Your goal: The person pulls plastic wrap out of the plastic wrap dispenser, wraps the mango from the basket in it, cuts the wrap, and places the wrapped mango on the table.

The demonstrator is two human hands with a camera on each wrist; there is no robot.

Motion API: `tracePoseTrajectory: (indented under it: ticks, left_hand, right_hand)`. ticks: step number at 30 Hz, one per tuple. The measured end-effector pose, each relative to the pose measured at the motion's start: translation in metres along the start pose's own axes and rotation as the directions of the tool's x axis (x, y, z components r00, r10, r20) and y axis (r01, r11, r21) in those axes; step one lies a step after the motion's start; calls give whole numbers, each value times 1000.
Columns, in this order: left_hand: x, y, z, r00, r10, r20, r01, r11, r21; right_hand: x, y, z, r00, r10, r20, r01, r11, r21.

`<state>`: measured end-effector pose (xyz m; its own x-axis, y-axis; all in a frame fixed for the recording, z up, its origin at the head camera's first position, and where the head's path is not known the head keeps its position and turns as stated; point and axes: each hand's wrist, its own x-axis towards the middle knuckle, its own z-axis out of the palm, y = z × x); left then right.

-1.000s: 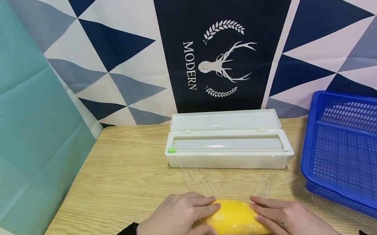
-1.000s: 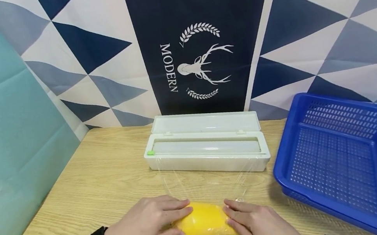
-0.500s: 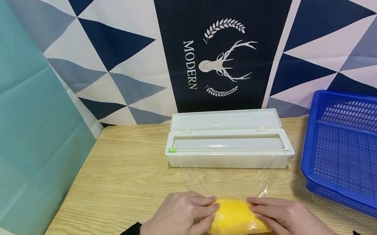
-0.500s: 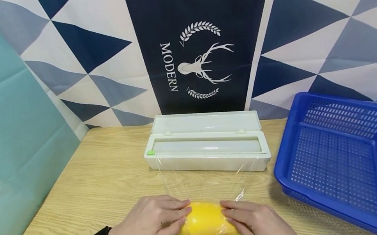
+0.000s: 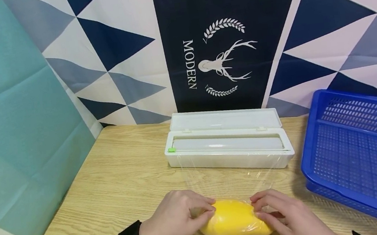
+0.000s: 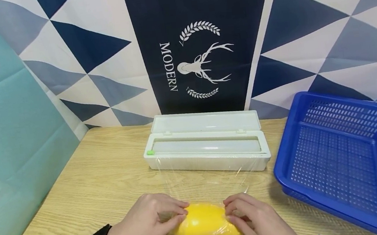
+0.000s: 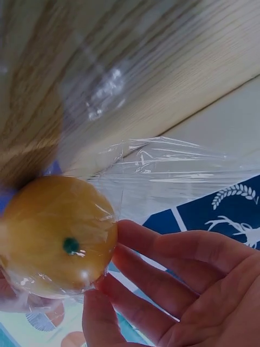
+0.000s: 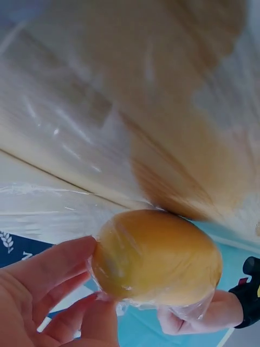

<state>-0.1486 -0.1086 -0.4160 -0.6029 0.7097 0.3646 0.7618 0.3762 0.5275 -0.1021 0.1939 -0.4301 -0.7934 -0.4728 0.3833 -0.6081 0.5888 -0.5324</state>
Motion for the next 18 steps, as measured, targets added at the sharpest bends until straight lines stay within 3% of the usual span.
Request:
tracePoseTrajectory:
  ticks: [3,9,13,16,18]
  left_hand:
    - [0,0,0,1000,-5,5,5,1000,21]
    - [-1,1,-1,999,6,36,-8,999,45]
    - [-1,3,-3,996,36,80,-41,997,67]
    - [-2,8,-4,989,68,131,-88,984,155]
    - [-3,12,-4,981,95,168,-135,961,242]
  right_hand:
    - [-1,0,0,1000,24,7,-25,999,46]
    - [0,7,0,988,-151,-24,150,988,-28]
    - [-1,7,0,992,-123,15,123,992,-37]
    - [-1,6,-1,997,-64,42,65,998,-13]
    - [-1,7,-1,997,-75,36,75,997,-17]
